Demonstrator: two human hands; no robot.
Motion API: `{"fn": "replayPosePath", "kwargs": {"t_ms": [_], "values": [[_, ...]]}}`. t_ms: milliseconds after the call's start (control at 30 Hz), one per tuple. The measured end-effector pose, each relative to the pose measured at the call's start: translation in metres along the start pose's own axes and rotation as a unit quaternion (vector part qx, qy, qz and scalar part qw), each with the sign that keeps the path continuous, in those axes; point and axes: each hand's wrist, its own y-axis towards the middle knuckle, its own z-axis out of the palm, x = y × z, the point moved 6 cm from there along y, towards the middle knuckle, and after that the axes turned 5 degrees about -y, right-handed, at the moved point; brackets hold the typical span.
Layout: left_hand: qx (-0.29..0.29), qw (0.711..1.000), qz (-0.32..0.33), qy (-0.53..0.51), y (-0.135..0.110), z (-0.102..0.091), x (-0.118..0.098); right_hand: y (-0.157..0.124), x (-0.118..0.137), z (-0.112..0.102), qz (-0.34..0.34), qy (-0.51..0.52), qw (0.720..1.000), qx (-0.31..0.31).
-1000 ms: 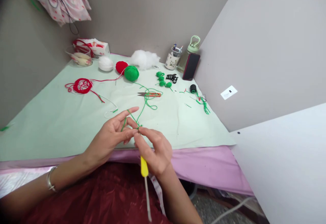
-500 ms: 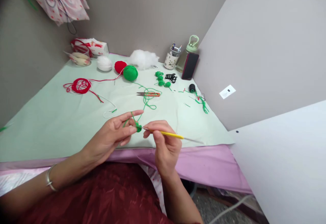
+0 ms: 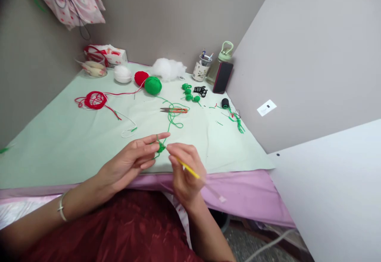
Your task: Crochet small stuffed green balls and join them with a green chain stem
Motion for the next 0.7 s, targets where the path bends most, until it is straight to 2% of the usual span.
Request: {"fn": "replayPosePath", "kwargs": {"t_ms": [100, 200, 267, 333, 400, 433, 467, 533, 633, 700], "values": [[-0.005, 1.0, 0.018, 0.001, 0.001, -0.001, -0.004, 0.008, -0.011, -0.006, 0.107, 0.12, 0.987, -0.023], [-0.016, 0.997, 0.063, 0.029, -0.001, 0.0, -0.007, 0.008, -0.017, -0.001, 0.156, 0.184, 0.971, -0.008], [-0.033, 0.992, 0.102, 0.061, -0.003, 0.001, -0.009, 0.003, -0.015, 0.003, 0.119, 0.126, 0.985, 0.004], [-0.036, 0.992, 0.099, 0.067, -0.005, 0.002, -0.006, -0.003, -0.007, 0.005, 0.034, 0.021, 0.999, -0.003], [-0.012, 0.999, 0.039, 0.033, -0.004, 0.004, 0.002, -0.009, 0.0, 0.005, -0.039, -0.052, 0.998, -0.019], [0.002, 1.0, 0.004, 0.011, -0.003, 0.005, 0.005, -0.009, 0.001, 0.005, -0.05, -0.062, 0.997, -0.025], [0.01, 1.0, -0.022, -0.008, -0.002, 0.004, 0.007, -0.007, -0.001, 0.003, -0.039, -0.054, 0.997, -0.027], [0.008, 0.999, -0.035, -0.026, 0.0, 0.002, 0.007, 0.0, -0.009, -0.003, 0.036, 0.013, 0.999, -0.036], [-0.02, 1.0, 0.022, -0.002, 0.002, -0.002, 0.0, 0.008, -0.02, -0.005, 0.154, 0.149, 0.976, -0.037], [-0.039, 0.995, 0.081, 0.043, 0.001, -0.002, -0.005, 0.009, -0.019, -0.001, 0.157, 0.155, 0.975, -0.009]]}}
